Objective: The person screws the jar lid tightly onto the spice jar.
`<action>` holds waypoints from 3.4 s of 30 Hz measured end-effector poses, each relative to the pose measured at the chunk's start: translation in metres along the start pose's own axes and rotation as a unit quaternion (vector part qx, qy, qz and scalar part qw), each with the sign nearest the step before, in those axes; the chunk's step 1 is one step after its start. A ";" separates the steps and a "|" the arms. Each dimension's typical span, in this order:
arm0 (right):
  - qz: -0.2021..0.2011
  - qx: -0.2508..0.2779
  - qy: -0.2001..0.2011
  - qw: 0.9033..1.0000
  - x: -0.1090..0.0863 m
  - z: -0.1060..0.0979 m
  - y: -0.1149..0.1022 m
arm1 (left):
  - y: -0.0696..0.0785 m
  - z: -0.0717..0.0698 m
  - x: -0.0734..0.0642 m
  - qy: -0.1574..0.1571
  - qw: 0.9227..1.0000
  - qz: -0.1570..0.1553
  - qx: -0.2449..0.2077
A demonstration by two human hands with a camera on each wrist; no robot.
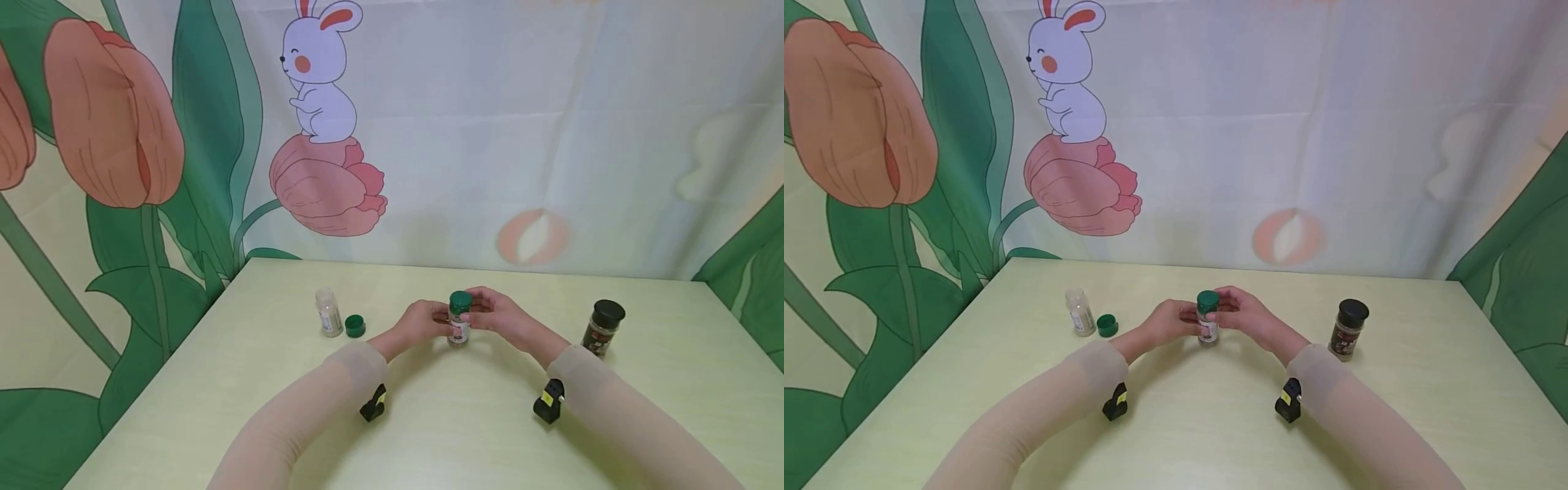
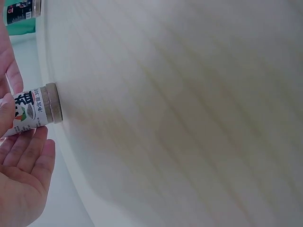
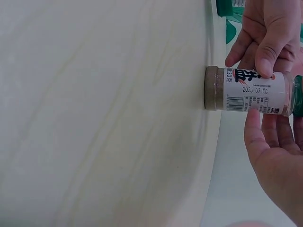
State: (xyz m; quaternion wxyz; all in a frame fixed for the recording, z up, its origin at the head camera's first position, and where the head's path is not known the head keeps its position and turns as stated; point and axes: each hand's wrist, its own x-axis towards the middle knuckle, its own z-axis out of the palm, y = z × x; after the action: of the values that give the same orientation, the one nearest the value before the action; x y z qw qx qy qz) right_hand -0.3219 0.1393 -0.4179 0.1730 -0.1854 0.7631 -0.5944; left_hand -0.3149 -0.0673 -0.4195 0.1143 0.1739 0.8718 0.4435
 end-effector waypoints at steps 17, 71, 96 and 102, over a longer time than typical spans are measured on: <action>0.019 -0.021 -0.030 0.999 0.001 -0.002 -0.003 | -0.001 0.000 0.000 0.000 1.000 -0.003 0.005; 0.025 0.006 0.010 1.000 0.003 0.004 0.002 | 0.000 0.000 -0.001 -0.004 1.000 0.003 0.011; 0.021 -0.025 -0.043 0.999 0.003 -0.012 -0.004 | -0.001 0.000 0.001 -0.005 1.000 0.007 0.005; 0.018 -0.016 -0.030 0.999 0.003 -0.009 -0.002 | -0.001 0.000 0.002 -0.003 1.000 0.004 0.011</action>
State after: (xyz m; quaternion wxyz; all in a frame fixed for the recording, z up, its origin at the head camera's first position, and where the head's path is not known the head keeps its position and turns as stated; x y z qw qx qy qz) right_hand -0.3285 0.1449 -0.4141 0.2032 -0.1919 0.7703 -0.5732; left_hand -0.3165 -0.0673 -0.4203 0.1136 0.1800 0.8757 0.4335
